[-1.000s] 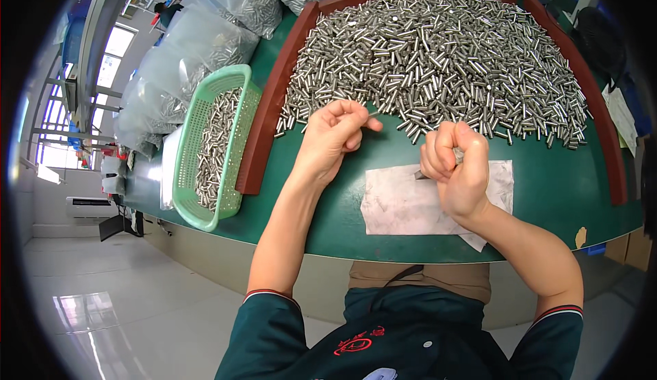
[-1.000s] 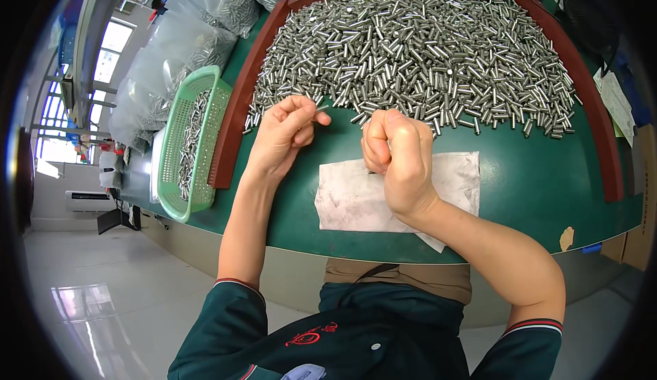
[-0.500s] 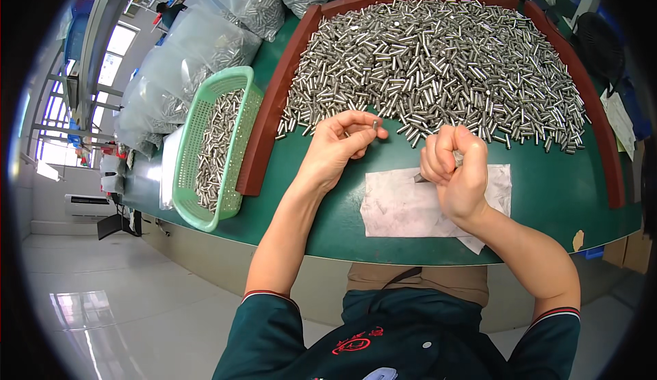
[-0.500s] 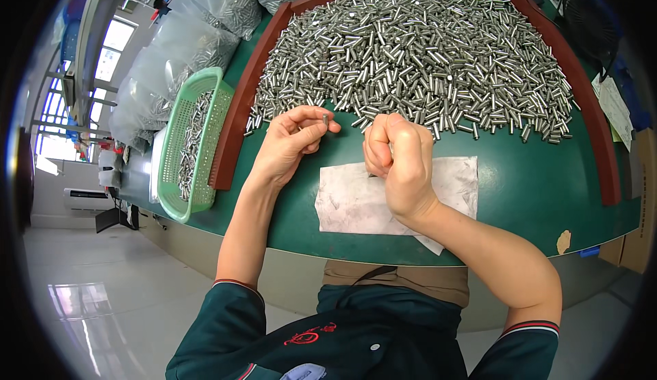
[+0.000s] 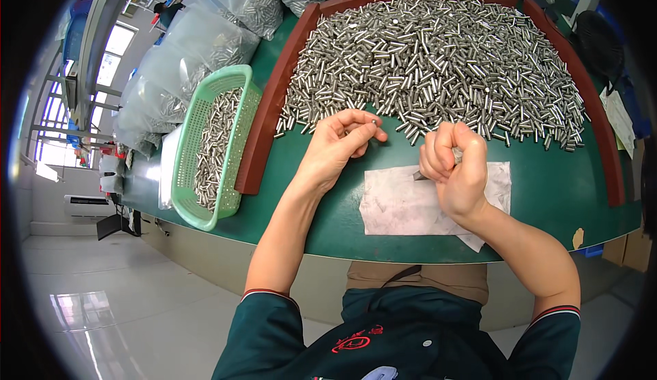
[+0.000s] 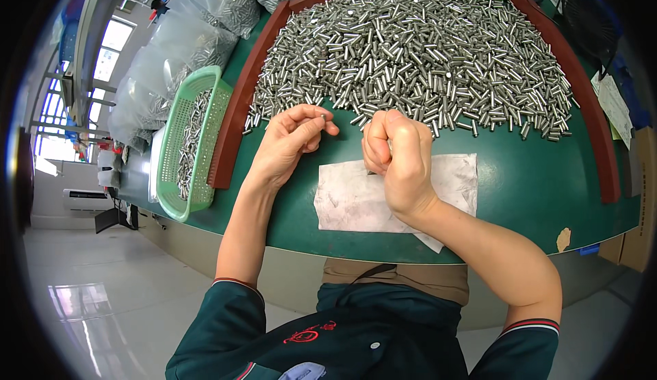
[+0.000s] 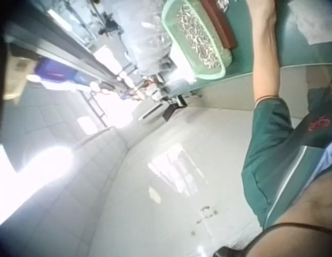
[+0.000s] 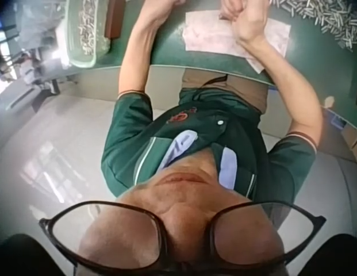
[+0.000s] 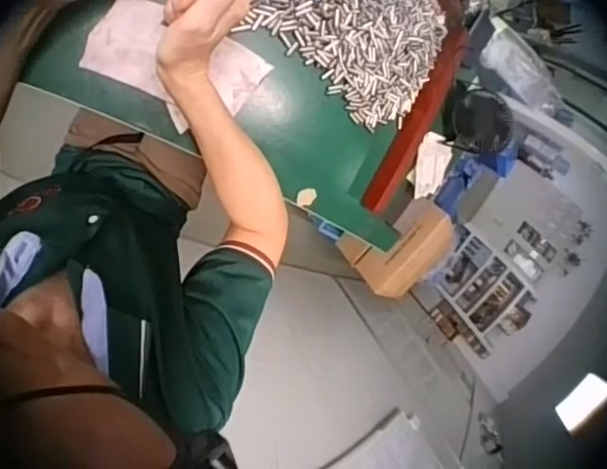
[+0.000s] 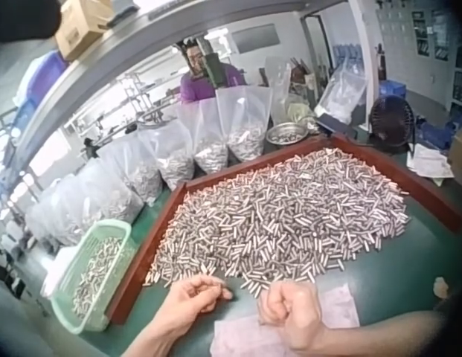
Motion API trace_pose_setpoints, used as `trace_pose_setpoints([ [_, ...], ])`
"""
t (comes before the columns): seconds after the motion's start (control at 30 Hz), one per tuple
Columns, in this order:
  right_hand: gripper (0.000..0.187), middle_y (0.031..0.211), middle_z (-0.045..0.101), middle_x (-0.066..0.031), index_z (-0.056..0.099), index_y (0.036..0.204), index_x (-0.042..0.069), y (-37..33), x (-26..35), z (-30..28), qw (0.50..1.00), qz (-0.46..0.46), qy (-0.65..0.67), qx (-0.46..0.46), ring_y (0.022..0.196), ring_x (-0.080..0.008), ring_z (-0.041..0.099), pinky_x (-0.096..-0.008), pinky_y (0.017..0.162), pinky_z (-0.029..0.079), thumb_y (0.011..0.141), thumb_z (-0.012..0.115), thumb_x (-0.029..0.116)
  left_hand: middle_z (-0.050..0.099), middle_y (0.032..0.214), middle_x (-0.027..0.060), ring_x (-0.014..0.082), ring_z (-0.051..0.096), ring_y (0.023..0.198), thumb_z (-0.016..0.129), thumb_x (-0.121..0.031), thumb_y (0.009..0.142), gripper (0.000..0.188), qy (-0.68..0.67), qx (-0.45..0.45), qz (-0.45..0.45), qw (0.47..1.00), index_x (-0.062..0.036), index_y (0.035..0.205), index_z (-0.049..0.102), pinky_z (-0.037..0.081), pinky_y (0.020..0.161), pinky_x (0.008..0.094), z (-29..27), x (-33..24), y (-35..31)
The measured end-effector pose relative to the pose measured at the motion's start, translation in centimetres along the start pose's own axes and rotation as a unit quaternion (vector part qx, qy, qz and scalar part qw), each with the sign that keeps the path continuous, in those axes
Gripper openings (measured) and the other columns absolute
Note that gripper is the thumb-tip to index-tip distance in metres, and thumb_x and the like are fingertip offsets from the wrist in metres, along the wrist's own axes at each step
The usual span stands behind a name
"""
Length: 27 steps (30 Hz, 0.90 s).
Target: Inspecting and cleaning small cylindrical metal components using a small handheld tool on a workbench.
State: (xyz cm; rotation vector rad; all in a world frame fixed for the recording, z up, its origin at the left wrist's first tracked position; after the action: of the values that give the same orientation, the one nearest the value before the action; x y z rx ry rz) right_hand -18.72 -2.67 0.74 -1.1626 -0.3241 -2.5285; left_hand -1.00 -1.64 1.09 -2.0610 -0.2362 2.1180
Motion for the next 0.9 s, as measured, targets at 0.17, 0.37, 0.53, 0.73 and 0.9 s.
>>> trace_pose_setpoints([
  [0.17, 0.034, 0.046, 0.028, 0.0007, 0.029, 0.053, 0.008, 0.2, -0.1, -0.4, 1.000, -0.004, 0.010, -0.007, 0.041, -0.0073, 0.023, -0.0233, 0.040, 0.019, 0.084, 0.029, 0.020, 0.056, 0.063, -0.0003, 0.0025, 0.043, 0.053, 0.061, -0.008, 0.077, 0.011, 0.304, 0.051, 0.098, 0.946, 0.0012, 0.079, 0.055, 0.034, 0.046, 0.0198, 2.2, -0.7, -1.9],
  [0.37, 0.031, 0.045, 0.028, 0.0002, 0.028, 0.053, 0.008, 0.6, 0.0, -0.5, 0.998, 0.008, 0.055, -0.033, 0.040, -0.0069, 0.021, -0.0227, 0.038, 0.018, 0.082, 0.028, 0.019, 0.043, 0.047, 0.0025, 0.0098, 0.039, 0.042, 0.065, -0.006, 0.071, 0.013, 0.411, 0.068, 0.140, 0.898, -0.0003, 0.072, 0.053, 0.031, 0.040, 0.0240, 3.3, 0.2, -2.5],
  [0.53, 0.039, 0.044, 0.025, 0.0011, 0.026, 0.051, 0.011, 0.5, 0.1, -0.1, 0.999, 0.011, 0.038, -0.025, 0.039, -0.0092, 0.019, -0.0243, 0.041, 0.019, 0.086, 0.028, 0.029, 0.050, 0.050, 0.0112, 0.0248, 0.050, 0.043, 0.065, -0.005, 0.069, 0.013, 0.416, 0.061, 0.140, 0.896, 0.0004, 0.068, 0.053, 0.038, 0.043, 0.0333, 3.5, -0.3, -2.8],
  [0.73, 0.038, 0.044, 0.024, 0.0013, 0.026, 0.051, 0.011, 0.7, -0.3, -0.2, 0.998, 0.006, 0.047, -0.032, 0.039, -0.0090, 0.019, -0.0242, 0.040, 0.019, 0.085, 0.028, 0.029, 0.049, 0.049, 0.0045, 0.0095, 0.039, 0.041, 0.067, -0.007, 0.071, 0.014, 0.412, 0.049, 0.160, 0.896, 0.0006, 0.068, 0.056, 0.031, 0.039, 0.0249, 3.3, 0.2, -2.8],
  [0.9, 0.029, 0.045, 0.027, -0.0002, 0.028, 0.053, 0.008, 0.6, -0.5, -0.2, 0.994, -0.004, 0.101, -0.032, 0.040, -0.0066, 0.019, -0.0223, 0.037, 0.017, 0.080, 0.027, 0.019, 0.049, 0.049, 0.0039, 0.0084, 0.040, 0.041, 0.067, -0.007, 0.071, 0.014, 0.407, 0.047, 0.141, 0.901, 0.0009, 0.068, 0.055, 0.031, 0.039, 0.0244, 3.3, 0.3, -2.8],
])
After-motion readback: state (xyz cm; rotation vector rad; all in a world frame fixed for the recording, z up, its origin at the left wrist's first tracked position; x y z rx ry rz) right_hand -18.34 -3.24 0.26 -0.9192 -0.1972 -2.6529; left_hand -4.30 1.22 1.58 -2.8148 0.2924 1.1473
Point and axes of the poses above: each hand's wrist, its own y-axis towards the middle knuckle, its own z-axis out of the palm, x = y × z, the point moved 1 cm from there along y, towards the middle knuckle
